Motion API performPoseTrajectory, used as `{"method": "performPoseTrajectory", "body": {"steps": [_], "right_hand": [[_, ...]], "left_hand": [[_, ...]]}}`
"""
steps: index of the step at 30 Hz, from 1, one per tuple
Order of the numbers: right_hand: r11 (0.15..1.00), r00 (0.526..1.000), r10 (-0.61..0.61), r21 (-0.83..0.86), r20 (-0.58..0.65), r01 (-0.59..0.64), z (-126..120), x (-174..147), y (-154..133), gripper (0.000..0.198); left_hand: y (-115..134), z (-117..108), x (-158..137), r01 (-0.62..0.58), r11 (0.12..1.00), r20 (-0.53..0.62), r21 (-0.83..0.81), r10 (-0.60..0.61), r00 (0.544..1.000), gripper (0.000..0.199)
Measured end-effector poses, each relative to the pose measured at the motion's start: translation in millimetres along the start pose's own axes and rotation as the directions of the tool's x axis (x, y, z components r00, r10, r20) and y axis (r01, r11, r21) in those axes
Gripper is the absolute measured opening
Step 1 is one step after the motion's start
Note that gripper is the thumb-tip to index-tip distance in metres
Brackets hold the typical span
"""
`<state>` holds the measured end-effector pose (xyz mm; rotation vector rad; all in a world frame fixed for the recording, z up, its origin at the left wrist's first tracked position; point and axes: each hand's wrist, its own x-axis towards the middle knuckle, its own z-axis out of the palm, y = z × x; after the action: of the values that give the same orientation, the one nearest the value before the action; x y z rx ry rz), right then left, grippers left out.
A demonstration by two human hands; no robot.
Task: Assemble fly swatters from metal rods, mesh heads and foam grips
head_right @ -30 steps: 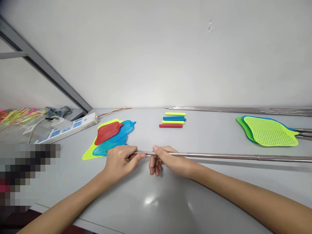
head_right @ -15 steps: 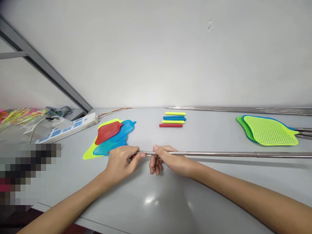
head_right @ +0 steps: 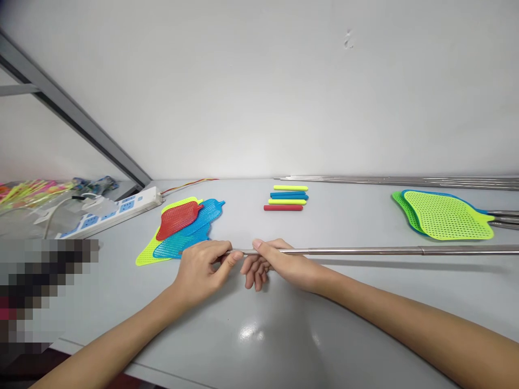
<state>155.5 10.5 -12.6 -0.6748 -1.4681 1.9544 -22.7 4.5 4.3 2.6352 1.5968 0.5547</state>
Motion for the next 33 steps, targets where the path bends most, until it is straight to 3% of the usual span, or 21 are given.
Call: {"method": "performPoseTrajectory", "body": {"steps": [18, 27, 33], "right_hand": [[0.999, 1.000, 0.005, 0.032, -0.010, -0.005, -2, -1, -1, 0.049], [0.979, 0.999, 0.002, -0.205, 0.034, 0.005, -1, -2, 0, 0.057], [0.986, 1.000, -0.003, -0.169, 0.004, 0.003, -1, -1, 2, 0.060]], "left_hand": [[-7, -11, 10, -0.013, 0.998, 0.126, -0.054, 0.020, 0.992, 0.040], [2, -6, 7, 0.026, 0.999, 0.057, -0.048, -0.023, 0.998, 0.041], [-2, -8, 9, -0.025, 0.997, 0.118, -0.068, 0.032, 0.992, 0.031]]}}
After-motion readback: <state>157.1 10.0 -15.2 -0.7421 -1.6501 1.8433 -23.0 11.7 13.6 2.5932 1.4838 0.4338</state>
